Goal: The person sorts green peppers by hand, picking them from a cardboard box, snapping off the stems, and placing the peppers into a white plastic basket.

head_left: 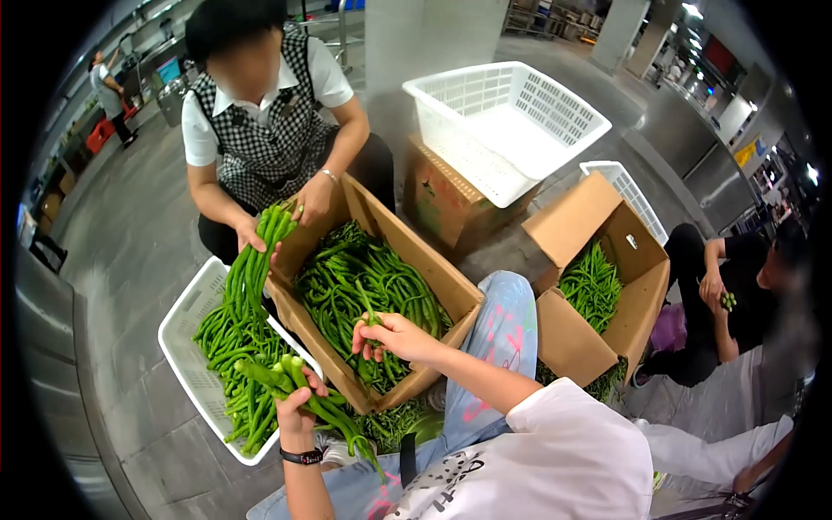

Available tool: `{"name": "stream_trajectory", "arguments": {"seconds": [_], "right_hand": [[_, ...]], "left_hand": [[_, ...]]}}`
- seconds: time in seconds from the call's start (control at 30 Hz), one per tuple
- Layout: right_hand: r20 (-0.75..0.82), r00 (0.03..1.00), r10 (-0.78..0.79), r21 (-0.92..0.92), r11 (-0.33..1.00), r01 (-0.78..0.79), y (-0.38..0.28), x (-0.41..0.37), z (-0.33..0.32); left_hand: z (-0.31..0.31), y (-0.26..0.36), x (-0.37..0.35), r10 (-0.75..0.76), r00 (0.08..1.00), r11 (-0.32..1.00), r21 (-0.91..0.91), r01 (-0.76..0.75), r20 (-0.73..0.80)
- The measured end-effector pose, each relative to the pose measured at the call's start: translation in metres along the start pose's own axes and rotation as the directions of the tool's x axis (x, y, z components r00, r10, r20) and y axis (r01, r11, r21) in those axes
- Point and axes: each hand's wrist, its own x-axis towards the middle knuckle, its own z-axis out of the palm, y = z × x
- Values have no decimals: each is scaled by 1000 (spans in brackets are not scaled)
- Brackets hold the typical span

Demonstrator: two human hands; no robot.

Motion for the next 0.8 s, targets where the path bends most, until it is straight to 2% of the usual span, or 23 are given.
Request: {"name": "stream_trajectory", "arguments": {"seconds": [0.03, 0.13, 0.23, 0.27, 0.3, 0.37, 0.4, 0.43, 0.47, 0.53, 0.57, 0.63, 0.67, 0.77, 0.8], "right_hand": [[15, 1000, 18, -35, 999, -18, -3, 3, 7], [114, 993, -36, -221, 973, 61, -8, 32, 45], [317, 946, -76, -401, 893, 206, -3, 68, 83], [404, 907, -117, -423, 856, 299, 11, 80, 91], [460, 885, -65, -491, 812, 315, 14, 81, 99], [662, 746, -69, -542, 644, 540, 55, 82, 98], [689, 723, 47, -535, 706, 464, 45, 67, 98], [723, 691, -27, -517, 641, 567, 37, 51, 98], [677, 727, 118, -668, 514, 538, 64, 40, 91], [682, 722, 119, -724, 251, 642, 74, 11, 94], [680, 726, 104, -733, 121, 669, 80, -1, 100], [697, 717, 30, -714, -69, 697, 100, -15, 110], [688, 725, -1, -720, -126, 683, 110, -19, 113], [621, 775, 120, -744, -219, 631, 113, -16, 119], [593, 783, 188, -757, -201, 622, 112, -15, 118]], "left_hand": [[-1, 6, -4, 38, 999, 999, -16, -38, -16], [4, 35, -18, 127, 970, 982, -161, -95, 206], [13, 53, -36, 199, 916, 978, -124, -165, 349], [17, 57, -43, 211, 924, 977, -105, -187, 319], [23, 65, -49, 224, 928, 974, -89, -206, 297], [13, 79, -55, 325, 897, 945, -133, -298, 300], [9, 89, -59, 378, 889, 925, -152, -349, 259], [0, 102, -62, 419, 870, 907, -177, -383, 260], [-9, 115, -68, 451, 859, 890, -198, -411, 243], [-19, 139, -83, 519, 851, 851, -145, -505, 82], [-30, 148, -89, 533, 844, 842, -134, -523, 53], [-46, 158, -100, 562, 778, 799, -60, -598, -280], [-57, 161, -103, 537, 788, 794, -134, -593, -303], [-74, 165, -107, 500, 781, 743, -279, -609, -373], [-79, 164, -108, 496, 769, 737, -273, -619, -404]]}}
